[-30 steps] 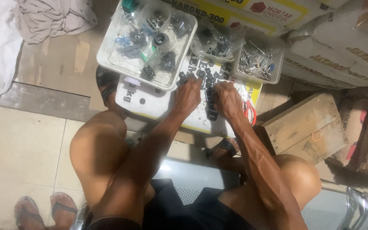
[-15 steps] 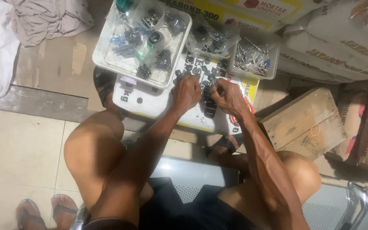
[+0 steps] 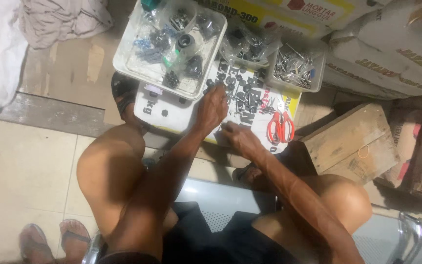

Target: Sorting small black clips from a pile into a plastic storage container

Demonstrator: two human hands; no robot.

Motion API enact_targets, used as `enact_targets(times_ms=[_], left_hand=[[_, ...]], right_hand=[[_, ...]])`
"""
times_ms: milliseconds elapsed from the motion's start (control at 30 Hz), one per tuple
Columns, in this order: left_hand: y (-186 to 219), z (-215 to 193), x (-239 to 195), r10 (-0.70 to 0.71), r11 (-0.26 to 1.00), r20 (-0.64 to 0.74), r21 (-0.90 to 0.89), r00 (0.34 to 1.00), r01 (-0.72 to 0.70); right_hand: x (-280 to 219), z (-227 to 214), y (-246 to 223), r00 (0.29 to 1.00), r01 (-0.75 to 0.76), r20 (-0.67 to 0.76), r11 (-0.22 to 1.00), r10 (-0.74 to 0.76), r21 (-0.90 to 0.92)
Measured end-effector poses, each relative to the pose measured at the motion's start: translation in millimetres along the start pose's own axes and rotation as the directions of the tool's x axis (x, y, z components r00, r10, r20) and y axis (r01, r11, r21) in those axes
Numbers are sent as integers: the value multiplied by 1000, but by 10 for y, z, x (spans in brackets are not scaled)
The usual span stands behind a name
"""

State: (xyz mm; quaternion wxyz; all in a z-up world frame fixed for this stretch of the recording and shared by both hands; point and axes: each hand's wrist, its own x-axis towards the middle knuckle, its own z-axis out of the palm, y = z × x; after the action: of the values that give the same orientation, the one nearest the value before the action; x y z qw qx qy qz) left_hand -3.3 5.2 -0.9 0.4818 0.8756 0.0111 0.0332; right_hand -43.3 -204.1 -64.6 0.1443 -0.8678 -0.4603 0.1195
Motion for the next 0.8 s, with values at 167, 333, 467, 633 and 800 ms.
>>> enact_targets(times_ms=[167, 333, 467, 633, 800], left_hand=[[159, -161, -152, -29, 998, -26, 62, 999, 30], [153, -86, -197, -232, 973, -162, -38, 959, 229], [182, -120, -231, -202, 975, -184, 53, 962, 215], [-21, -2, -235, -221, 973, -154, -101, 963, 207], [-321, 154, -341, -156, 986, -50, 58, 987, 159]], right_hand=[[18, 5, -68, 999, 23, 21, 999, -24, 46], [248, -435, -344, 997, 56, -48, 995, -60, -78], [394, -251, -304, 995, -37, -93, 986, 22, -162], [358, -243, -231, 998, 9, -60, 959, -27, -284], [125, -625, -187, 985, -173, -17, 961, 173, -214]])
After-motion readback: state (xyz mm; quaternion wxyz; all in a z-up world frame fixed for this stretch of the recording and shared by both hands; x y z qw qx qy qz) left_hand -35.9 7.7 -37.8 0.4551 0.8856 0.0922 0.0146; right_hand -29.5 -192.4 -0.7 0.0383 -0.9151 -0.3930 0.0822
